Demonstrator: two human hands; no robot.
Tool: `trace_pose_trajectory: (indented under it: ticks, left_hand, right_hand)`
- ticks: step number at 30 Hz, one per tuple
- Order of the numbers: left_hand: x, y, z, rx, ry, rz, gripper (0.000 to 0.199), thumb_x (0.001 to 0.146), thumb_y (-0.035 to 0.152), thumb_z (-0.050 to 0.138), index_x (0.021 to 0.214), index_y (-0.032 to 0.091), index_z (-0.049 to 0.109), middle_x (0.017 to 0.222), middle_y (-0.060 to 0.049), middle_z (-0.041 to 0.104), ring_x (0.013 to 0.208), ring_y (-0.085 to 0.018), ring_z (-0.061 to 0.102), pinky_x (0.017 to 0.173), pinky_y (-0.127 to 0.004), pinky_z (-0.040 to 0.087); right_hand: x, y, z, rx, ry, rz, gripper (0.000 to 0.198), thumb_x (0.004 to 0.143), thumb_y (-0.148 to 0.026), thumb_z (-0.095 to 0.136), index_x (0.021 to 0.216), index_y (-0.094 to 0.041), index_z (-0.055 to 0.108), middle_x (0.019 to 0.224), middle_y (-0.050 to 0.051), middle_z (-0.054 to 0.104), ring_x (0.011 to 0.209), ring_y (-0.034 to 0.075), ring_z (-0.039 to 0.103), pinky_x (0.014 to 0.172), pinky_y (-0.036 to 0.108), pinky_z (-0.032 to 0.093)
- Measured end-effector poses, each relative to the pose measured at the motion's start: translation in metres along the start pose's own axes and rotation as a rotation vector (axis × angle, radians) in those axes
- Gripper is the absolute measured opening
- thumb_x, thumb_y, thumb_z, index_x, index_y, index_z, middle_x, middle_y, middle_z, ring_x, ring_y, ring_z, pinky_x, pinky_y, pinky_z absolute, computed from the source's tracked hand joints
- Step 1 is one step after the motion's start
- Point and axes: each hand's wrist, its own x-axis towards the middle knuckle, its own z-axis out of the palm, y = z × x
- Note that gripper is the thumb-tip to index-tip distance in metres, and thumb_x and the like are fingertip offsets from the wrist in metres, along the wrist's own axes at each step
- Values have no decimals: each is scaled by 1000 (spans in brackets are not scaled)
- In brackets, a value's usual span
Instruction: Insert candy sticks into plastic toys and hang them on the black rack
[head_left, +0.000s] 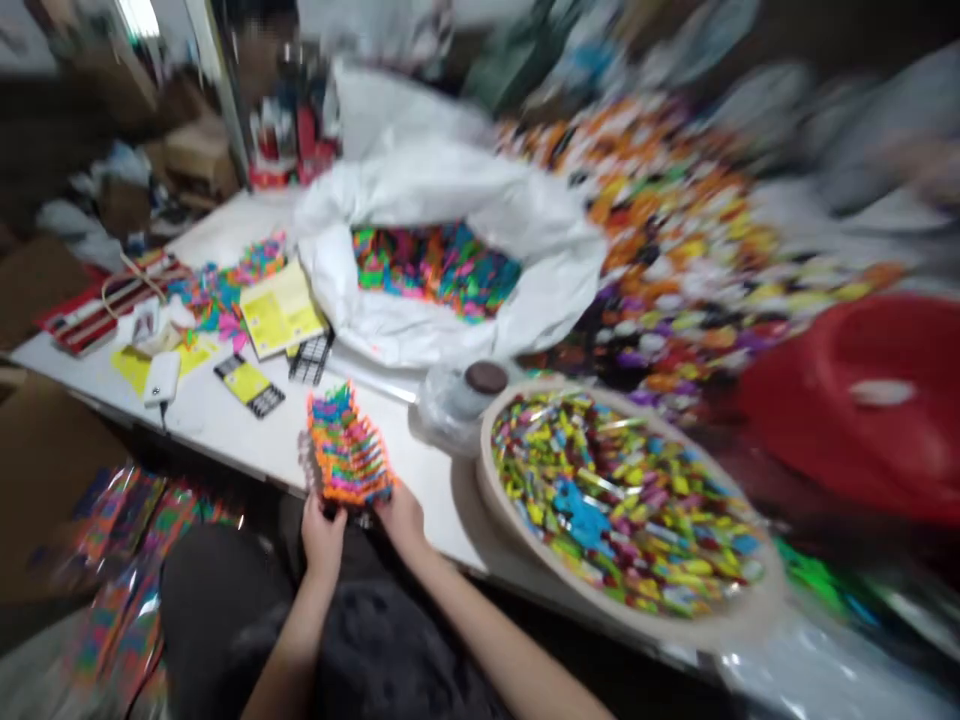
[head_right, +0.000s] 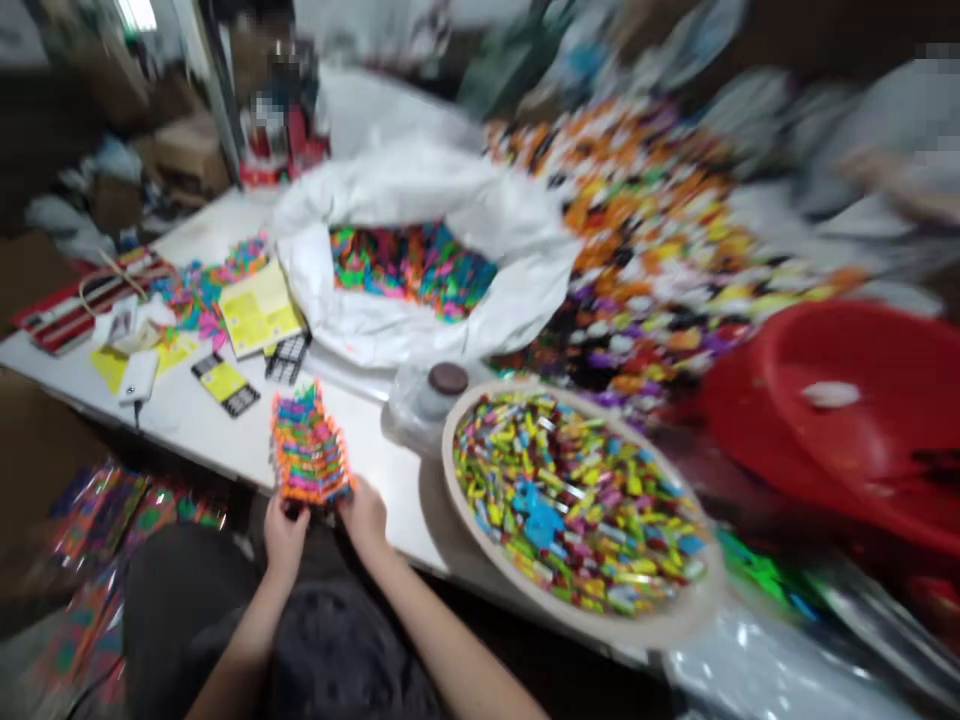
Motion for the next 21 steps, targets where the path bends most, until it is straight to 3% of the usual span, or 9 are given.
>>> trace_pose_trajectory:
  ticks: [7, 14, 18, 21]
  left_hand:
    - [18, -10, 7, -56, -8, 21, 46, 65, 34, 51, 105, 12, 53, 102, -13, 59, 96, -26, 57, 87, -40, 46]
    - [11, 5, -6, 6, -73, 51, 30, 70, 33, 51, 94, 15, 55, 94, -10, 61, 90, -23, 58, 82, -34, 45]
    - [11, 9, -7, 118, -158, 54, 25, 74, 23, 48, 98, 15, 54, 98, -8, 62, 93, -20, 59, 81, -29, 44]
    - [13, 11, -7, 185, -153, 27, 29, 76, 22, 50, 104, 14, 53, 104, -10, 62, 99, -21, 59, 82, -28, 43]
  right_hand:
    - [12, -11, -2, 14, -32, -16, 34, 75, -23, 53, 107, -18, 62, 106, 6, 65, 99, 21, 60, 76, 24, 42]
    - [10, -15, -17, 63, -73, -11, 37, 72, -18, 56, 108, -20, 62, 105, 3, 66, 99, 20, 60, 77, 23, 41]
    - [11, -20, -22, 42, -108, -6, 33, 71, -19, 57, 103, -19, 65, 103, 5, 67, 94, 19, 61, 74, 22, 41]
    - [11, -22, -22, -28, -102, 25, 32, 71, -19, 57, 102, -19, 65, 104, 5, 66, 95, 20, 61, 71, 22, 40]
